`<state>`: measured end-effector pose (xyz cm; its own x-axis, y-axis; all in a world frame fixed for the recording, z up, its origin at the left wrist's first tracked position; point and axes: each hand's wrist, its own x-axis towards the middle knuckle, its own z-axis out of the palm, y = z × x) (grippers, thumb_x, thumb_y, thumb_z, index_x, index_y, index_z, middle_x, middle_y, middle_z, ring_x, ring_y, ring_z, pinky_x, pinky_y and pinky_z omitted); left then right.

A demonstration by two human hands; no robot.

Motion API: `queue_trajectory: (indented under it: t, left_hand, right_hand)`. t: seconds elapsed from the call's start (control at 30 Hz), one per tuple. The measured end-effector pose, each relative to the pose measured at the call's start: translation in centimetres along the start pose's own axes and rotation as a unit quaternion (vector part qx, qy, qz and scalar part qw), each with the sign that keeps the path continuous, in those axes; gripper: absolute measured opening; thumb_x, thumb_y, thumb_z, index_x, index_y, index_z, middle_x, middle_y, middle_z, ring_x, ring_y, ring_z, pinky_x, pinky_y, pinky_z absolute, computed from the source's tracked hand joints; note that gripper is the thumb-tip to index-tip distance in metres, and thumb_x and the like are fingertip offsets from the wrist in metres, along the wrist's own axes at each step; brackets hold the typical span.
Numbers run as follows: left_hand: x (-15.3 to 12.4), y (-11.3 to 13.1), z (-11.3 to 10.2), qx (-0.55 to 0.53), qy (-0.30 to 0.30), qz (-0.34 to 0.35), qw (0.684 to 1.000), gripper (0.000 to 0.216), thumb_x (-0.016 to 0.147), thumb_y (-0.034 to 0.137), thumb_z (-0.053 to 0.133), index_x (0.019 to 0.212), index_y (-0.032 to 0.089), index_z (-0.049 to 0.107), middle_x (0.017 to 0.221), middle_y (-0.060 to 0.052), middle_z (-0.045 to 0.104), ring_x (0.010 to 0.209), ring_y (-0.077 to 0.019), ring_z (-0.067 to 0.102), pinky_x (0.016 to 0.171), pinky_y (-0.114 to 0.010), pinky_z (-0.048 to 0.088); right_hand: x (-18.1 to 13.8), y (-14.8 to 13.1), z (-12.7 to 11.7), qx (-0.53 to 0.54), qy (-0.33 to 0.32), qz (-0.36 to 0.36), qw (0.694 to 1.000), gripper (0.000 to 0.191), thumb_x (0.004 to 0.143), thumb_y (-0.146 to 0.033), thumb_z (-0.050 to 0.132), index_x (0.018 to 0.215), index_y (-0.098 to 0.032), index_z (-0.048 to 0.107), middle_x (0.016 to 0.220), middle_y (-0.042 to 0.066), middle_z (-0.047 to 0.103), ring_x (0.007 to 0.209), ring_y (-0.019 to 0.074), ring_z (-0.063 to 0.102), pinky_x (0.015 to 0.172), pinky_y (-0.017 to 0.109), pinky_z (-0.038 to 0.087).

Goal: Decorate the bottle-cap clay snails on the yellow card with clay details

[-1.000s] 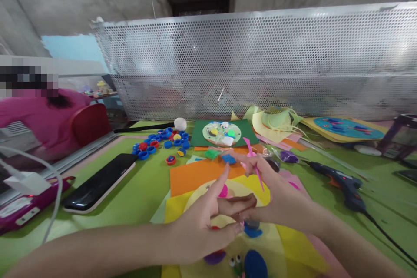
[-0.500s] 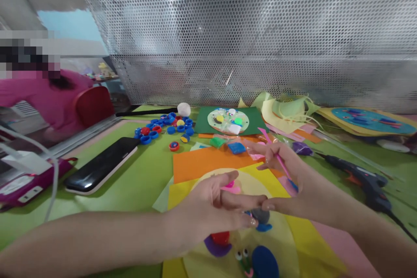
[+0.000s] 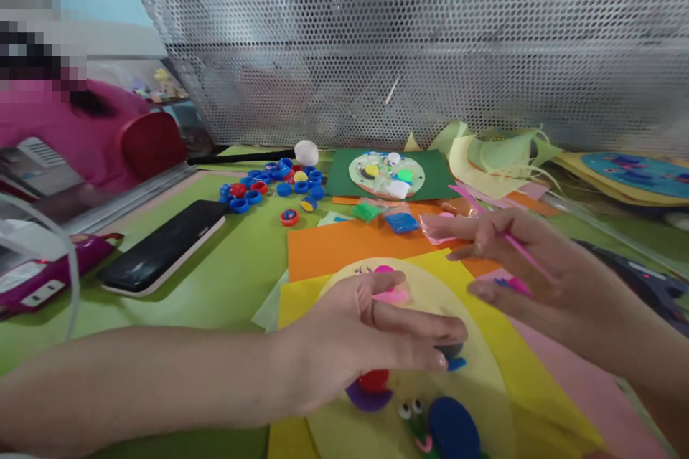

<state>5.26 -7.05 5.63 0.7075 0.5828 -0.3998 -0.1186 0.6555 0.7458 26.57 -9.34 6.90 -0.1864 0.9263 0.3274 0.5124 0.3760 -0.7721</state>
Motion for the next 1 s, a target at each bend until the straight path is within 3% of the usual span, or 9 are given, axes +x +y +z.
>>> queue_trajectory:
  t: [0.1,0.27,0.4,0.53,0.73,0.83,0.9,1.0]
  left_hand:
    - [0.0,-0.1,0.1,-0.02,-0.006,0.004,1.0,0.092,0.062,0.007,0.079,0.132,0.013,0.02,0.092,-0.01,0.074,0.094,-0.0214,0.068,0.084,-0.031,0.051]
    - [-0.2,0.1,0.2,-0.009,-0.021,0.02,1.0,0.081,0.064,0.001,0.073,0.129,0.015,0.028,0.084,-0.007,0.075,0.088,-0.0203,0.07,0.069,-0.022,0.053]
    - [-0.2,0.3,0.4,0.015,-0.051,0.037,0.998,0.066,0.069,-0.003,0.064,0.125,0.019,0.038,0.082,-0.002,0.075,0.083,-0.015,0.071,0.066,-0.016,0.052]
    - [-0.1,0.3,0.6,0.019,-0.039,0.055,0.998,0.059,0.071,-0.003,0.061,0.123,0.018,0.042,0.08,-0.002,0.075,0.086,-0.0162,0.07,0.067,-0.019,0.053]
    - [-0.2,0.1,0.6,0.024,0.009,0.057,0.998,0.075,0.071,0.015,0.072,0.133,0.015,0.029,0.08,-0.007,0.075,0.084,-0.0217,0.071,0.062,-0.023,0.053]
    - [-0.3,0.3,1.0,0.008,0.022,0.041,0.999,0.069,0.071,0.012,0.071,0.129,0.012,0.033,0.082,-0.011,0.075,0.084,-0.0232,0.071,0.06,-0.023,0.053]
    - [-0.3,0.5,1.2,-0.023,0.02,0.028,0.999,0.059,0.072,0.008,0.068,0.123,0.011,0.039,0.079,-0.01,0.075,0.08,-0.0207,0.071,0.059,-0.021,0.053]
    - [-0.3,0.4,1.3,-0.076,0.0,0.033,0.997,0.041,0.073,0.008,0.069,0.107,0.012,0.046,0.074,-0.009,0.075,0.075,-0.0178,0.072,0.058,-0.019,0.053]
  right_hand:
    - [-0.2,-0.5,-0.2,0.022,0.012,-0.036,0.999,0.01,0.095,-0.031,0.05,0.089,-0.025,0.045,0.108,0.0,0.06,0.101,0.0141,0.058,0.081,0.018,0.051]
    - [-0.7,-1.5,0.2,-0.015,0.014,-0.072,0.997,0.006,0.093,-0.028,0.05,0.088,-0.027,0.049,0.096,-0.004,0.063,0.09,0.0109,0.061,0.076,0.011,0.051]
    - [-0.8,-1.7,0.4,-0.001,-0.011,-0.083,0.997,0.006,0.095,-0.031,0.049,0.089,-0.029,0.05,0.096,-0.006,0.062,0.09,0.0113,0.061,0.078,0.014,0.052]
    - [-1.3,-1.7,0.2,-0.005,-0.026,-0.099,0.995,0.002,0.093,-0.031,0.052,0.095,-0.031,0.051,0.098,-0.003,0.062,0.092,0.0154,0.061,0.079,0.02,0.054]
    - [-1.2,-2.1,0.5,0.007,-0.037,-0.117,0.992,0.007,0.092,-0.03,0.055,0.097,-0.032,0.052,0.095,-0.001,0.061,0.092,0.0179,0.061,0.076,0.024,0.056]
    - [-0.9,-2.1,0.7,-0.008,-0.03,-0.111,0.993,0.007,0.091,-0.03,0.056,0.096,-0.032,0.052,0.095,-0.002,0.061,0.092,0.0188,0.061,0.076,0.027,0.056]
    - [-1.0,-1.9,0.7,-0.03,-0.016,-0.118,0.992,0.008,0.093,-0.029,0.05,0.1,-0.032,0.053,0.097,-0.001,0.061,0.092,0.0181,0.06,0.076,0.025,0.055]
    - [-1.5,-1.3,0.6,-0.024,0.012,-0.115,0.993,0.024,0.1,-0.03,0.033,0.11,-0.033,0.055,0.103,-0.002,0.061,0.099,0.016,0.057,0.086,0.022,0.049]
